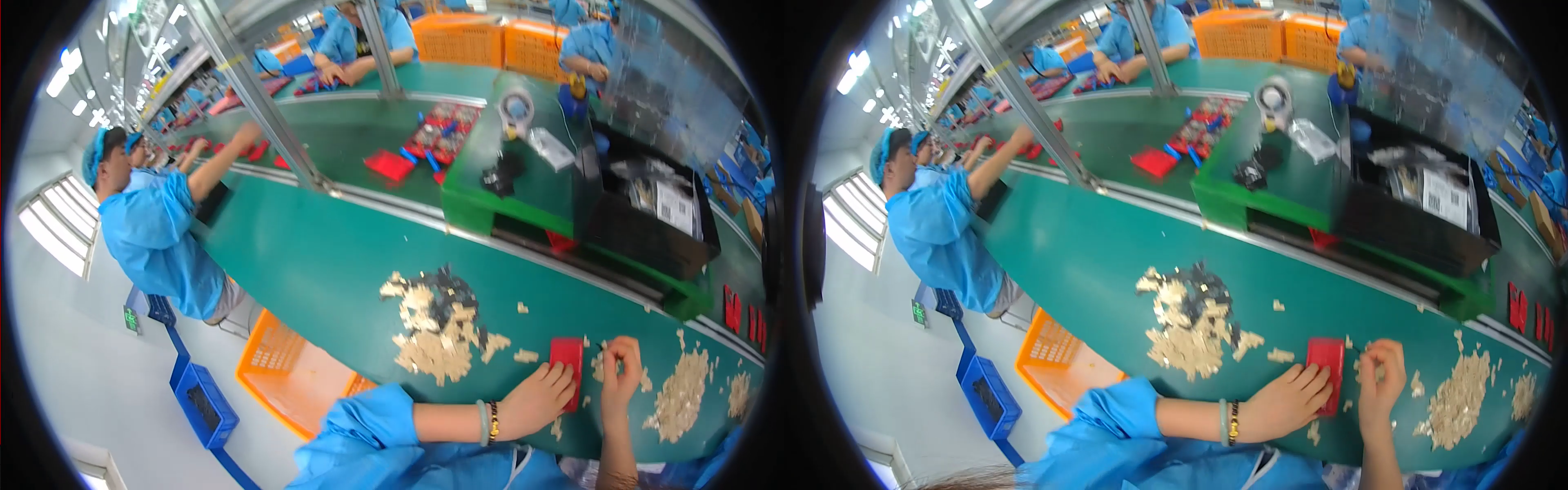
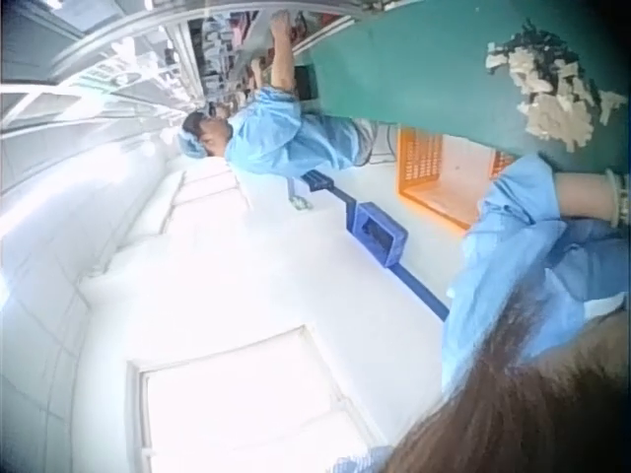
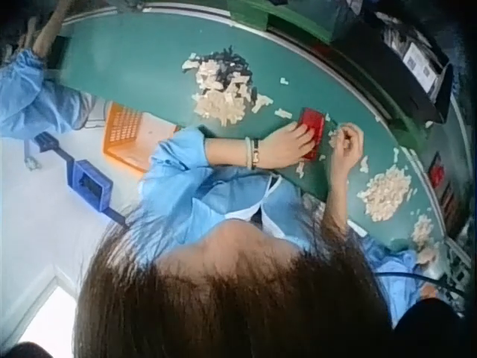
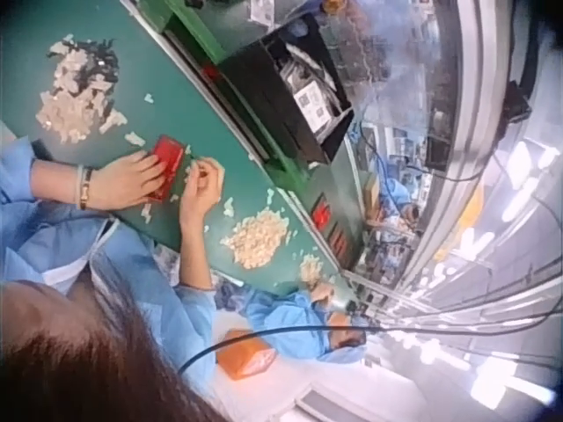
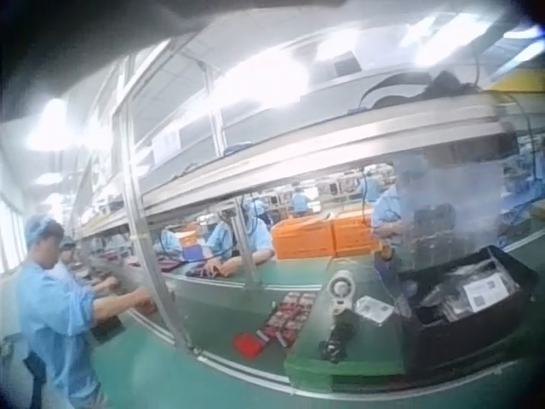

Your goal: The person assembles small parts and electronic components onto plastic casings by hand on a factory assembly line.

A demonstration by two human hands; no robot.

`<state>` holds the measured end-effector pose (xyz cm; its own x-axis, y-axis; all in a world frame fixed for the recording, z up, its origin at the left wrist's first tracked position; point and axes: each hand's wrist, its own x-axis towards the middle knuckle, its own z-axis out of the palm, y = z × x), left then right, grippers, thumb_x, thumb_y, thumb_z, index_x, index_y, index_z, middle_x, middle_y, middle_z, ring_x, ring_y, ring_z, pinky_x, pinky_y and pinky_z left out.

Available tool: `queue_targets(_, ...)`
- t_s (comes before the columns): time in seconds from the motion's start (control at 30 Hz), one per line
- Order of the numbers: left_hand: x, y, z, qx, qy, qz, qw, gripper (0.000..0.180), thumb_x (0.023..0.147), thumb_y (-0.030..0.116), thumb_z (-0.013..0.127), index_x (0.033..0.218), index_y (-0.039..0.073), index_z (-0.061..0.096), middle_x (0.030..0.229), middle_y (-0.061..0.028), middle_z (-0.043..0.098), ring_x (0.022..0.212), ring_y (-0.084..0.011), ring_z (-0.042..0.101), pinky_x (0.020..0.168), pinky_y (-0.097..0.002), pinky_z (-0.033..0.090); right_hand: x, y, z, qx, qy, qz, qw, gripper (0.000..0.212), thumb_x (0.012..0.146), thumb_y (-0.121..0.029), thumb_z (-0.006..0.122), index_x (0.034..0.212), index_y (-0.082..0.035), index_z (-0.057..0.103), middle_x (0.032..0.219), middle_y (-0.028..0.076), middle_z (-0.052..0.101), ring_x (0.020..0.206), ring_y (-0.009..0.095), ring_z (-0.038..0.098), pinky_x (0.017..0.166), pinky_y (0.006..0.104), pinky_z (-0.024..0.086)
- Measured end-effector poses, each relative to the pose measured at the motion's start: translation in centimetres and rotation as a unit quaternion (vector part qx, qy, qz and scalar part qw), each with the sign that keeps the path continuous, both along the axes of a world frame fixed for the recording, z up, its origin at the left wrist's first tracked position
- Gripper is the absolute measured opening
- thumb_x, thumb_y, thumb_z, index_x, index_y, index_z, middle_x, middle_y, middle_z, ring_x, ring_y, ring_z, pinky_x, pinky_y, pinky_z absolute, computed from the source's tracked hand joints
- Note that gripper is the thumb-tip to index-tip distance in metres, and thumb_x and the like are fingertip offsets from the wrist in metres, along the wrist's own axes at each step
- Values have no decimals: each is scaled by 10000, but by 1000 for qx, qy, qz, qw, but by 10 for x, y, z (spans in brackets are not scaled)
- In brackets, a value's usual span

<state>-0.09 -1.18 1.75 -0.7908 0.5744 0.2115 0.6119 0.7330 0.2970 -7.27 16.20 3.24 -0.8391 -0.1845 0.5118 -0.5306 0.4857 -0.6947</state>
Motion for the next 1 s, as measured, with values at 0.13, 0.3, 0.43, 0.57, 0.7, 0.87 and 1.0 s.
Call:
queue_targets(0.13, 27, -22, 1, -73, -38, -50, 995, 730, 788, 491, 670, 1355, 68, 490, 1463, -153, 397, 1367, -358, 338, 1077, -489, 322, 8, 7, -6, -200, -272, -4, 941, 64, 918, -46, 603, 894, 13, 612, 786, 60, 633, 668, 101, 583, 592, 221, 456)
queue_targets(0.3, 28, -37, -2, 86, -57, -37, 994, 670, 739, 369, 729, 1280, 27, 534, 1445, -190, 406, 1338, -370, 383, 1063, -474, 357, 15, 7, -11, -180, -396, -6, 900, 78, 902, -57, 643, 923, 18, 639, 715, 43, 641, 593, 69, 580, 523, 191, 444)
queue_targets(0.43, 28, -24, -15, 115, -11, 6, 993, 577, 743, 279, 742, 1226, 12, 573, 1374, -188, 463, 1295, -358, 428, 1029, -456, 401, 16, 2, -16, -156, -435, 30, 886, 86, 898, -70, 655, 882, 14, 656, 701, 23, 643, 582, 55, 583, 503, 192, 443)
queue_targets(0.57, 13, -7, -9, 112, 10, 68, 991, 568, 745, 260, 743, 1209, -18, 573, 1288, -182, 499, 1242, -349, 460, 1014, -448, 420, 0, -5, -16, -105, -418, 69, 900, 106, 885, -80, 668, 868, 24, 661, 692, 17, 640, 581, 38, 565, 499, 195, 432)
queue_targets(0.7, 7, -1, -17, 59, 4, 99, 993, 611, 752, 282, 738, 1217, -66, 550, 1294, -213, 481, 1240, -363, 452, 1022, -440, 421, -12, -13, -24, -62, -404, 87, 908, 87, 877, -68, 675, 857, 15, 656, 640, -8, 598, 538, 27, 517, 468, 178, 383)
queue_targets(0.87, 5, -3, -18, 36, 13, 94, 995, 634, 761, 303, 730, 1228, -81, 539, 1294, -222, 480, 1234, -367, 454, 1016, -425, 435, -16, -16, -21, -33, -404, 74, 911, 75, 871, -48, 674, 836, 16, 656, 597, -30, 557, 523, 11, 474, 464, 181, 356)
queue_targets(1.0, 3, -3, -19, 28, 23, 97, 995, 630, 761, 300, 728, 1227, -80, 539, 1293, -221, 484, 1229, -364, 458, 987, -411, 464, -18, -18, -19, -13, -392, 77, 917, 78, 866, -42, 674, 823, 20, 655, 588, -38, 542, 517, 6, 450, 463, 184, 344)
